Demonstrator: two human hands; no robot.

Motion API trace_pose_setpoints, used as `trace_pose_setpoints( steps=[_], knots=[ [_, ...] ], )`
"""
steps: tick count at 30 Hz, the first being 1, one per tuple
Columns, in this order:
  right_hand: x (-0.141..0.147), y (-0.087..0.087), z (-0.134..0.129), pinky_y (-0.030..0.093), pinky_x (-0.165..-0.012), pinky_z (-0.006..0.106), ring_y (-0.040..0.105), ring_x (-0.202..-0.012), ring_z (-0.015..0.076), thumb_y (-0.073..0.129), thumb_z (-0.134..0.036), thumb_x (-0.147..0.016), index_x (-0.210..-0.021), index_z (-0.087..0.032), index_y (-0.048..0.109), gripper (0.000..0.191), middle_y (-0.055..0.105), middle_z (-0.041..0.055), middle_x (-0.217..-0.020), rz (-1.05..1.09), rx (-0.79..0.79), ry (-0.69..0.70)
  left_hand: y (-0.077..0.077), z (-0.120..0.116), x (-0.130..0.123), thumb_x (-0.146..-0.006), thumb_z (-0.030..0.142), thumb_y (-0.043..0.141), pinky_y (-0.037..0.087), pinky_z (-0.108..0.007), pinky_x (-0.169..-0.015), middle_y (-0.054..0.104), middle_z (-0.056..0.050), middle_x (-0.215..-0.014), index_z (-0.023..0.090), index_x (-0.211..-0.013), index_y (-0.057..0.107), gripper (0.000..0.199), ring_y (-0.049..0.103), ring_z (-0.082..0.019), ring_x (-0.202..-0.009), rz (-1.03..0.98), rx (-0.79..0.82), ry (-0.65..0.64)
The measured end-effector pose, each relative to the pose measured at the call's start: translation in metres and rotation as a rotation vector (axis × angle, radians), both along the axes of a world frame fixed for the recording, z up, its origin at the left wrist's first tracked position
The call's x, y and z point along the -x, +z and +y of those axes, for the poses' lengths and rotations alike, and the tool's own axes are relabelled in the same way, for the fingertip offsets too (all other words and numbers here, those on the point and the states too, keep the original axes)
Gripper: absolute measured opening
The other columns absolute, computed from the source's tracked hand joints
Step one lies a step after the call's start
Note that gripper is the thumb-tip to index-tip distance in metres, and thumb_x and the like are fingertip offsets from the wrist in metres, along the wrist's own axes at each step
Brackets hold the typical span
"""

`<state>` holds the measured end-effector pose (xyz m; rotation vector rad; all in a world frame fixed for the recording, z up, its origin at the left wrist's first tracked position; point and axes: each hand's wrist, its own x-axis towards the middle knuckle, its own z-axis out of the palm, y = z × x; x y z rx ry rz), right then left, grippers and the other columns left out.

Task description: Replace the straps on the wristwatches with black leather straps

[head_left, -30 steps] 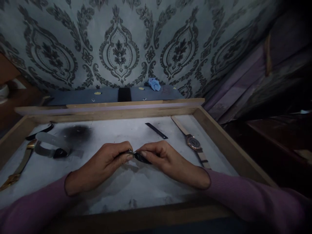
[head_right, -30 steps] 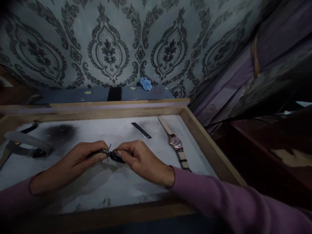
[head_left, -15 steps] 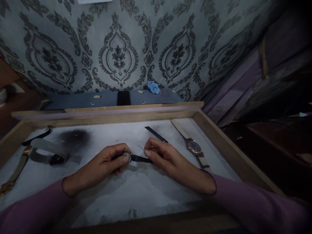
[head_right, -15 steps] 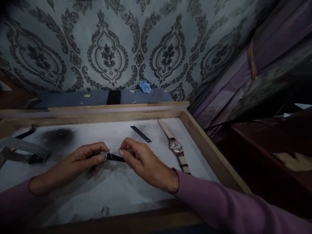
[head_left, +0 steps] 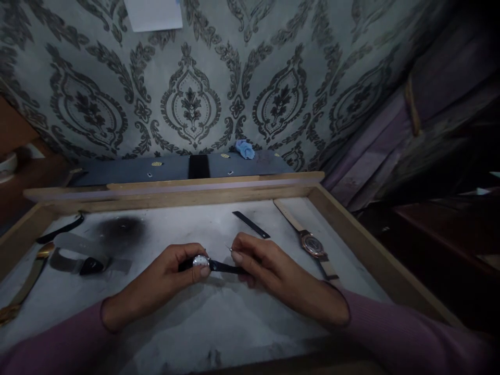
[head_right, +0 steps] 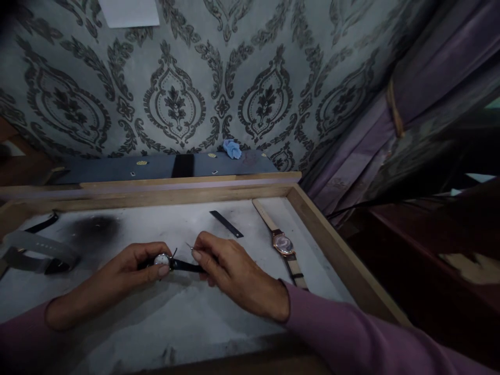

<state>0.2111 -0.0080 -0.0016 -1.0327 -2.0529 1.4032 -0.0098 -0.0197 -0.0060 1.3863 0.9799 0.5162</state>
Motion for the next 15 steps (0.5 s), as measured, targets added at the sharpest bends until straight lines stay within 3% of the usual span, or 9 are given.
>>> trace_pose_setpoints(
  steps=[4,7,11,15],
  knots=[
    [0.0010,0.0035,-0.0005,0.040,-0.062,0.024,0.050,-0.069,0.0127,0.041,-0.032,-0.097,-0.081,-0.017,0.050,0.024,0.052,0.0007,-0.075,-0.032,-0.183,-0.064,-0.0024,-0.0003,0.0003,-0.084,0.041,0.058,0.035,-0.023,-0.062,0.048,0.002,-0.073,0.017,-0.081,0.056,0.024,0.043,-0.013,-0.068,0.002,0.001,-0.006],
    [0.0020,0.0055,-0.0004,0.041,-0.065,0.026,0.050,-0.073,0.0142,0.040,-0.032,-0.097,-0.084,-0.017,0.053,0.024,0.053,0.0025,-0.079,0.088,-0.263,-0.201,-0.0026,-0.0006,0.0000,-0.085,0.039,0.058,0.035,-0.023,-0.065,0.047,0.002,-0.075,0.017,-0.080,0.056,0.023,0.042,-0.012,-0.070,0.001,-0.026,-0.011],
    [0.0041,0.0053,0.0000,0.042,-0.065,0.025,0.050,-0.069,0.0131,0.040,-0.033,-0.097,-0.083,-0.017,0.053,0.025,0.050,0.0008,-0.071,0.218,-0.235,-0.301,0.0004,-0.0012,-0.0018,-0.084,0.037,0.058,0.033,-0.022,-0.061,0.044,0.003,-0.073,0.017,-0.079,0.055,0.021,0.039,-0.012,-0.068,0.012,-0.012,-0.014],
    [0.0050,0.0023,0.0007,0.039,-0.052,0.021,0.048,-0.054,0.0078,0.040,-0.035,-0.098,-0.080,-0.018,0.047,0.026,0.052,-0.0016,-0.071,0.294,-0.154,-0.344,0.0029,-0.0024,-0.0032,-0.085,0.037,0.057,0.034,-0.022,-0.062,0.046,0.002,-0.072,0.017,-0.077,0.055,0.022,0.040,-0.012,-0.068,0.004,-0.013,-0.046]
  ],
)
